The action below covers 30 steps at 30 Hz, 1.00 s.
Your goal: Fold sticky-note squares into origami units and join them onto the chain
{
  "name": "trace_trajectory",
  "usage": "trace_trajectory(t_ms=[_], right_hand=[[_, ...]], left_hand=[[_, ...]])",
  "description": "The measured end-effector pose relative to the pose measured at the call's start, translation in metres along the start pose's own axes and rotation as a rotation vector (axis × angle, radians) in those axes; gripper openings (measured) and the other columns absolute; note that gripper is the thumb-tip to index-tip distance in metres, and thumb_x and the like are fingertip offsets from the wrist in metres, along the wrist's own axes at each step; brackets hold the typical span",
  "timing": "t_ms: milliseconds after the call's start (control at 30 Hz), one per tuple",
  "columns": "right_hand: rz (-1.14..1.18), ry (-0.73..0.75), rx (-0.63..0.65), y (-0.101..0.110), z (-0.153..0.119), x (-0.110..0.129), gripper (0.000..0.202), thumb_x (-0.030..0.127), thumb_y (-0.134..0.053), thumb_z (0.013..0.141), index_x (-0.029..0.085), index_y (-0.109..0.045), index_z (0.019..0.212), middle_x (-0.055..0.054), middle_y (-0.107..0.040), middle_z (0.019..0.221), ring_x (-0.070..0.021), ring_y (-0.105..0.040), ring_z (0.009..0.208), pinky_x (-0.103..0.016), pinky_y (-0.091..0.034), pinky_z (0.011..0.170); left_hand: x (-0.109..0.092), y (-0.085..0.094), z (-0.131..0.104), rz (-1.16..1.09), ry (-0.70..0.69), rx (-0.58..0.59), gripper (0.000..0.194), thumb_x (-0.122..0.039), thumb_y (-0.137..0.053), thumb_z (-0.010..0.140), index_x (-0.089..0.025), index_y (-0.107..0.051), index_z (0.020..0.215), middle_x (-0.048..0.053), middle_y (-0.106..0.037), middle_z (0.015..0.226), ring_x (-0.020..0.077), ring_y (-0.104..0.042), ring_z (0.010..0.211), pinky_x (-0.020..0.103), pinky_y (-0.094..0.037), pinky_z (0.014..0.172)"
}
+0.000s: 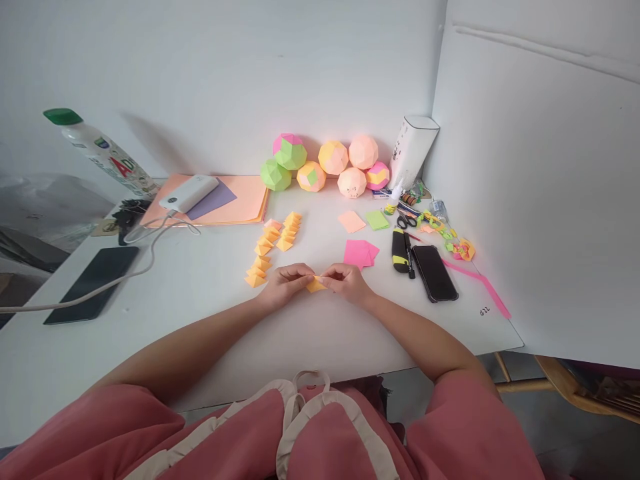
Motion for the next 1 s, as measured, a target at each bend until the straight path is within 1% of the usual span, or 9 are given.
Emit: trace_trajectory(t_ms=[67,167,367,567,700,800,1000], right_hand=[[0.007,-0.006,0.000,0.0002,-0.0001,0.0019,0.022,0.037,-0.066,0.071,0.016,-0.063,0.068,0.001,-0.056,0.062,-0.0096,-0.047,0.054,-0.024,-0.042,0.050],[0.006,-0.015,-0.003,0.0002,-0.0002,0.0038,0.022,0.037,-0.066,0.071,0.016,-0.062,0.068,0.000,-0.056,0.063,-0.0099,-0.048,0.054,-0.024,-0.042,0.050],[-0.004,0.000,0.011,-0.0010,-0.0004,-0.0012,0.020,0.035,-0.065,0.072,0.016,-0.061,0.067,0.002,-0.052,0.059,-0.0092,-0.045,0.053,-0.023,-0.039,0.049],[-0.015,0.005,0.041,-0.0025,-0.0011,-0.0019,0.024,0.040,-0.063,0.074,0.016,-0.059,0.073,0.001,-0.053,0.064,-0.0093,-0.046,0.055,-0.023,-0.040,0.051],[-0.062,-0.012,0.092,-0.0039,-0.0021,0.0001,0.026,0.042,-0.060,0.076,0.016,-0.056,0.074,0.003,-0.050,0.062,-0.0093,-0.046,0.054,-0.023,-0.038,0.050],[-0.100,-0.018,0.108,-0.0044,-0.0029,0.0000,0.026,0.042,-0.057,0.078,0.017,-0.053,0.074,0.004,-0.048,0.060,-0.0088,-0.044,0.051,-0.023,-0.036,0.048],[-0.171,0.000,0.175,-0.0038,-0.0039,0.0018,0.024,0.041,-0.053,0.081,0.018,-0.050,0.074,0.005,-0.044,0.057,-0.0084,-0.041,0.048,-0.022,-0.034,0.045]], left_hand=[[0.0002,0.0008,-0.0003,0.001,0.001,0.005,0.024,-0.039,-0.058,0.078,-0.016,-0.063,0.074,0.003,-0.059,0.077,0.0134,-0.053,0.072,0.026,-0.044,0.069],[0.0002,0.0002,-0.0014,0.029,0.006,0.015,0.029,-0.043,-0.053,0.081,-0.016,-0.061,0.074,0.002,-0.059,0.075,0.0128,-0.052,0.069,0.026,-0.043,0.066],[-0.0018,-0.0041,-0.0025,0.049,0.060,0.005,0.025,-0.041,-0.058,0.078,-0.016,-0.060,0.074,0.001,-0.058,0.072,0.0112,-0.051,0.064,0.023,-0.042,0.059],[-0.0009,-0.0031,-0.0015,0.075,-0.007,-0.006,0.025,-0.040,-0.058,0.078,-0.016,-0.060,0.072,0.002,-0.058,0.072,0.0120,-0.051,0.066,0.025,-0.042,0.063],[0.0034,-0.0035,-0.0022,0.133,-0.067,-0.001,0.025,-0.040,-0.056,0.079,-0.016,-0.060,0.073,0.002,-0.059,0.074,0.0125,-0.052,0.068,0.025,-0.042,0.064],[0.0051,-0.0052,-0.0036,0.150,-0.044,-0.009,0.027,-0.041,-0.056,0.079,-0.016,-0.058,0.071,0.001,-0.057,0.070,0.0116,-0.050,0.064,0.024,-0.041,0.059],[0.0027,-0.0088,-0.0068,0.142,-0.003,-0.011,0.033,-0.046,-0.057,0.076,-0.016,-0.048,0.064,-0.003,-0.046,0.058,0.0078,-0.040,0.052,0.020,-0.033,0.047]])
Point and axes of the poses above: each hand's wrist, its own z-axis towards the middle knuckle, its own y-axis out of the back of the hand, x = y × z, the point moved 1 cm from there along z, towards the middle knuckle
